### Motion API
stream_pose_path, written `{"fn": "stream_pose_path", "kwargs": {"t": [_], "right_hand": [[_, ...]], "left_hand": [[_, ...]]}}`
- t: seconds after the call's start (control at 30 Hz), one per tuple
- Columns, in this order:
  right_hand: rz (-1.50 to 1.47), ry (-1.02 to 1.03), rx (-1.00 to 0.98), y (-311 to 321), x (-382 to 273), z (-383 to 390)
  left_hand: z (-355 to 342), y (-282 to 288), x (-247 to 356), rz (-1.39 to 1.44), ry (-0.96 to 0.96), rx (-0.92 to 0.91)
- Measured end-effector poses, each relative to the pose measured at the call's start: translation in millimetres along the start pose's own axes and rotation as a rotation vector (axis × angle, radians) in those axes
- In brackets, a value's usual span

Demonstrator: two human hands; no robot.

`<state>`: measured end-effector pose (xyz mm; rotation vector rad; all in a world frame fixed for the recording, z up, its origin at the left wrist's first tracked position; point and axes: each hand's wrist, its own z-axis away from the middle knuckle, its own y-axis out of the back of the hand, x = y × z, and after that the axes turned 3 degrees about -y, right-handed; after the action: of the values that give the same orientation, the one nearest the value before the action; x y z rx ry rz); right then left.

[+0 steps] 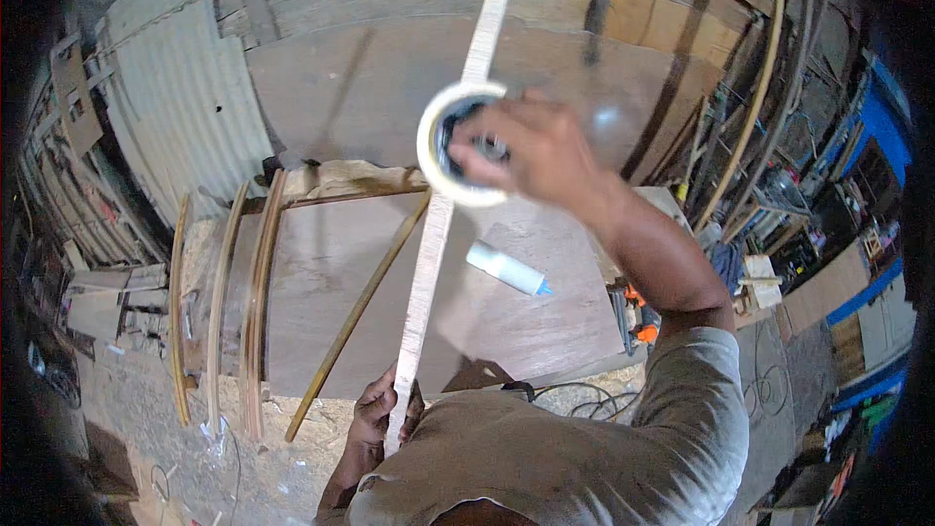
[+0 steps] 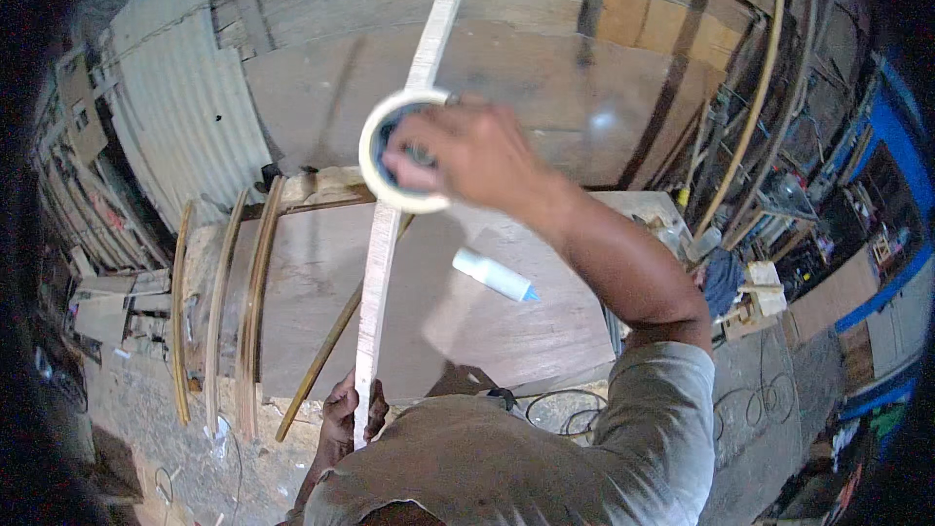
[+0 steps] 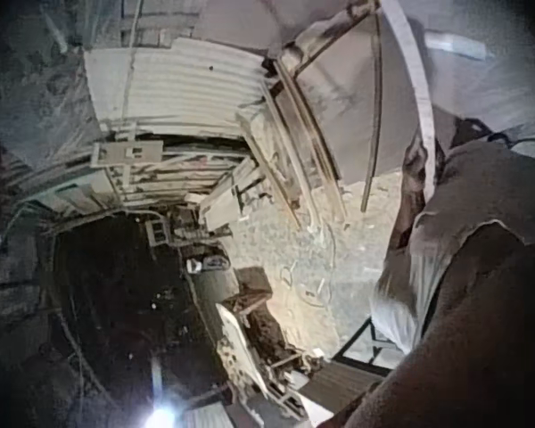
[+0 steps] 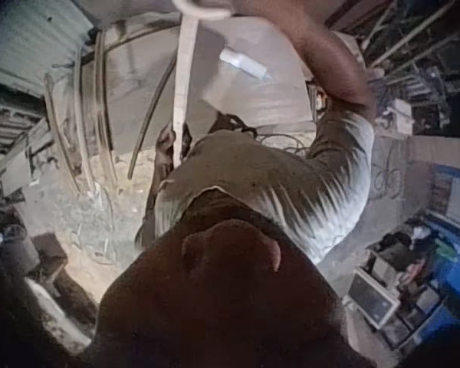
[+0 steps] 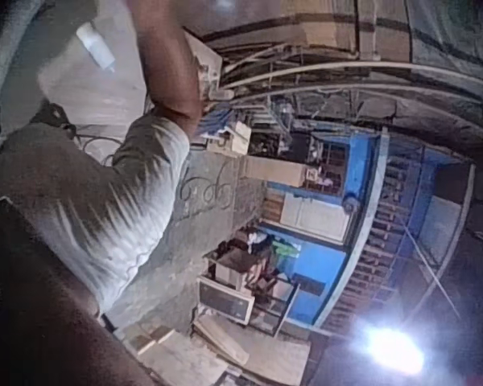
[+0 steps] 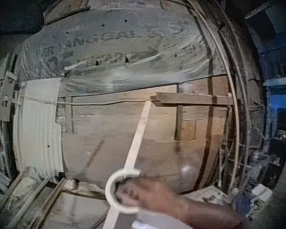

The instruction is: Gluing and nailing wooden strips onto a large wooden panel.

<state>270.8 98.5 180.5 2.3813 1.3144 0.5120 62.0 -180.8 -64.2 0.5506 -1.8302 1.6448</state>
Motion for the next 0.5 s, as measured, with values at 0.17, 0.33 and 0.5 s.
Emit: {"fn": "stream_pose_path", "kwargs": {"t": [0.17,0.33,0.5], "right_hand": [[-0.113,-0.391,0.082,16.1,30.7,-51.7],[0.1,0.08,-0.118,-32.3,-79.2,24.5],[0.184,-0.181,-0.044,-25.1,-51.1,-13.9]], "left_hand": [[-2.5,-15.7,13.0,-0.18,-0.045,-0.049],[-22.4,-20.3,26.7,-0.361,-0.109,0.025],[-11.0,-16.7,21.4,-0.392,-0.101,0.09]]}}
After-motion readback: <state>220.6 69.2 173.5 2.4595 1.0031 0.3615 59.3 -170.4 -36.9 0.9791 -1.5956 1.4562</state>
